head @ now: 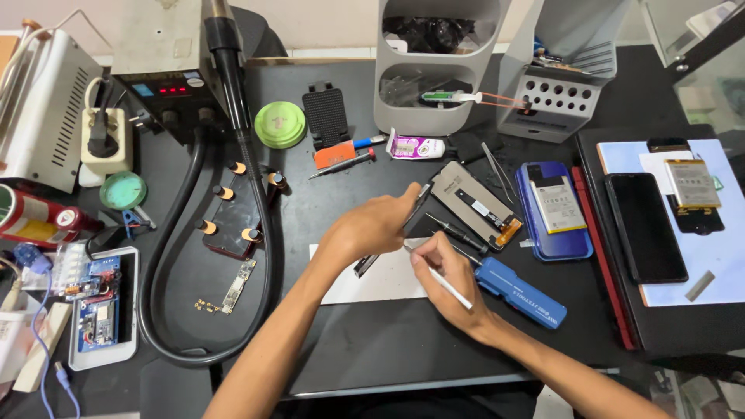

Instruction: The person scrapes adhesive residue from a smartphone frame using a metal spudger and a heated tool. They then place the frame into a red vacuum clamp and attach a black smartphone screen to it.

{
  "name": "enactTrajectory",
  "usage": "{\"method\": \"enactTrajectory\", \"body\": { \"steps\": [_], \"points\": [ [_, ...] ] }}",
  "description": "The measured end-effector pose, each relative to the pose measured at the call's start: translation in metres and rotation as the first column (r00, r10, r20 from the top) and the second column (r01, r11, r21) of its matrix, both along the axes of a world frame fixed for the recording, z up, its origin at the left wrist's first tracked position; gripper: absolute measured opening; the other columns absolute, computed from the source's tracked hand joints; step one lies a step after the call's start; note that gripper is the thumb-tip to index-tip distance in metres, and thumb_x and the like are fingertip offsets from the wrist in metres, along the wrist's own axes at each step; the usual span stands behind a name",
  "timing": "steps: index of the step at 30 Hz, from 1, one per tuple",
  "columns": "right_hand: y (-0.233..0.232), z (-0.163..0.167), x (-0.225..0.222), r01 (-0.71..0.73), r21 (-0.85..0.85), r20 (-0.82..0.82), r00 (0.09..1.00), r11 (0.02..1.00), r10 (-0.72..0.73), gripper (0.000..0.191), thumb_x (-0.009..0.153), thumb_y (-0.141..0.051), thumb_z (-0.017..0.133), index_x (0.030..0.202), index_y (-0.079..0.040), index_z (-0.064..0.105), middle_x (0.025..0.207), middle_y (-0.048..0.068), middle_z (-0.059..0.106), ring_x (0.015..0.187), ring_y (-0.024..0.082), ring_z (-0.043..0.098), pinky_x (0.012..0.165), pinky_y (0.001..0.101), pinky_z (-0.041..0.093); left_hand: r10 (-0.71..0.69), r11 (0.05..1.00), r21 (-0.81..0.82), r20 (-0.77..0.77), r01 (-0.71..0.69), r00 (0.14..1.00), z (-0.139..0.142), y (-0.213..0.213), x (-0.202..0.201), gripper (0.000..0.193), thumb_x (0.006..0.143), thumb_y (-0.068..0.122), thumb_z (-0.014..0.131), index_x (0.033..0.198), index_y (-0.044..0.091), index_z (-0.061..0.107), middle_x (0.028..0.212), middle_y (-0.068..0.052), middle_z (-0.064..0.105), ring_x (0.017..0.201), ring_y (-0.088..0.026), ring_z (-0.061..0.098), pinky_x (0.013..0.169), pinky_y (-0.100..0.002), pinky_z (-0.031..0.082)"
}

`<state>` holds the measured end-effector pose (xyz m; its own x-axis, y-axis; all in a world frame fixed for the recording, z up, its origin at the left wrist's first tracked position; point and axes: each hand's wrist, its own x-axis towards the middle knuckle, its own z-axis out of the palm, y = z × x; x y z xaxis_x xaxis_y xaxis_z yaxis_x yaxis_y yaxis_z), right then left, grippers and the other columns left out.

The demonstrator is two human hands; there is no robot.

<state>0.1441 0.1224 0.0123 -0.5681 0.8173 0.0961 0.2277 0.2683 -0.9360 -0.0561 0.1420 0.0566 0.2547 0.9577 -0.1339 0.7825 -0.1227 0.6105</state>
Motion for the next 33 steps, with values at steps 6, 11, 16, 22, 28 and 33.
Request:
{"method": "enactTrajectory", "body": {
  "steps": [6, 11, 16, 22, 28, 33],
  "points": [
    [0.003, 0.006, 0.002, 0.027, 0.155, -0.038, 0.999, 0.988, -0.021, 0.012, 0.097, -0.007, 0.064, 0.098, 0.000, 0.054, 0.076, 0.005, 0.061, 0.069, 0.009, 0.058, 0.063, 0.0279, 0.049, 0.396, 0.909, -0.037, 0.390, -0.415, 0.832, -0.012, -0.036, 0.004, 0.062, 0.090, 0.008, 0.064, 0.144, 0.002, 0.036, 0.094, -0.027, 0.067, 0.095, -0.045, 0.066, 0.086, -0.050, 0.051],
    [0.011, 0.015, 0.010, -0.063, 0.271, -0.016, 0.997, 0.960, 0.070, 0.012, 0.095, -0.005, 0.067, 0.100, 0.000, 0.057, 0.083, 0.008, 0.064, 0.071, 0.012, 0.062, 0.065, 0.0272, 0.051, 0.225, 0.786, 0.060, 0.899, -0.615, 0.376, -0.037, -0.065, 0.031, 0.066, 0.092, 0.002, 0.063, 0.149, 0.001, 0.029, 0.133, -0.016, 0.057, 0.123, -0.029, 0.057, 0.104, -0.040, 0.047],
    [0.002, 0.018, 0.009, -0.194, 0.414, 0.064, 0.981, 0.889, 0.184, 0.013, 0.088, -0.001, 0.072, 0.096, 0.001, 0.061, 0.084, 0.012, 0.066, 0.070, 0.020, 0.069, 0.064, 0.0309, 0.055, 0.403, 0.768, -0.366, 0.914, -0.525, -0.048, -0.052, -0.100, 0.038, 0.051, 0.086, 0.003, 0.059, 0.134, -0.001, 0.042, 0.120, -0.015, 0.070, 0.105, -0.022, 0.069, 0.093, -0.039, 0.058],
    [-0.016, 0.028, 0.005, -0.249, 0.667, 0.060, 0.957, 0.702, 0.283, 0.026, 0.077, 0.007, 0.075, 0.099, 0.002, 0.061, 0.083, 0.013, 0.065, 0.070, 0.029, 0.064, 0.065, 0.0373, 0.052, 0.455, 0.694, -0.512, 0.857, -0.507, -0.242, -0.062, -0.133, 0.054, 0.044, 0.082, 0.005, 0.058, 0.122, -0.013, 0.058, 0.108, -0.018, 0.069, 0.095, -0.024, 0.067, 0.085, -0.037, 0.057],
    [-0.027, 0.043, 0.008, -0.251, 0.605, 0.065, 0.961, 0.756, 0.267, 0.026, 0.079, 0.007, 0.075, 0.098, 0.002, 0.060, 0.086, 0.014, 0.067, 0.073, 0.028, 0.068, 0.066, 0.0347, 0.054, 0.545, 0.607, -0.679, 0.734, -0.412, -0.406, -0.077, -0.147, 0.069, 0.049, 0.071, 0.004, 0.060, 0.120, 0.000, 0.056, 0.100, -0.013, 0.066, 0.090, -0.023, 0.066, 0.079, -0.037, 0.055],
    [-0.028, 0.046, 0.010, -0.202, 0.611, 0.073, 0.977, 0.766, 0.199, 0.024, 0.078, 0.006, 0.074, 0.097, 0.001, 0.059, 0.087, 0.013, 0.067, 0.074, 0.027, 0.069, 0.066, 0.0342, 0.054, 0.467, 0.724, -0.555, 0.832, -0.410, -0.301, -0.068, -0.149, 0.081, 0.052, 0.079, 0.003, 0.063, 0.127, -0.015, 0.054, 0.108, -0.019, 0.063, 0.096, -0.026, 0.062, 0.087, -0.036, 0.051]
  ]
}}
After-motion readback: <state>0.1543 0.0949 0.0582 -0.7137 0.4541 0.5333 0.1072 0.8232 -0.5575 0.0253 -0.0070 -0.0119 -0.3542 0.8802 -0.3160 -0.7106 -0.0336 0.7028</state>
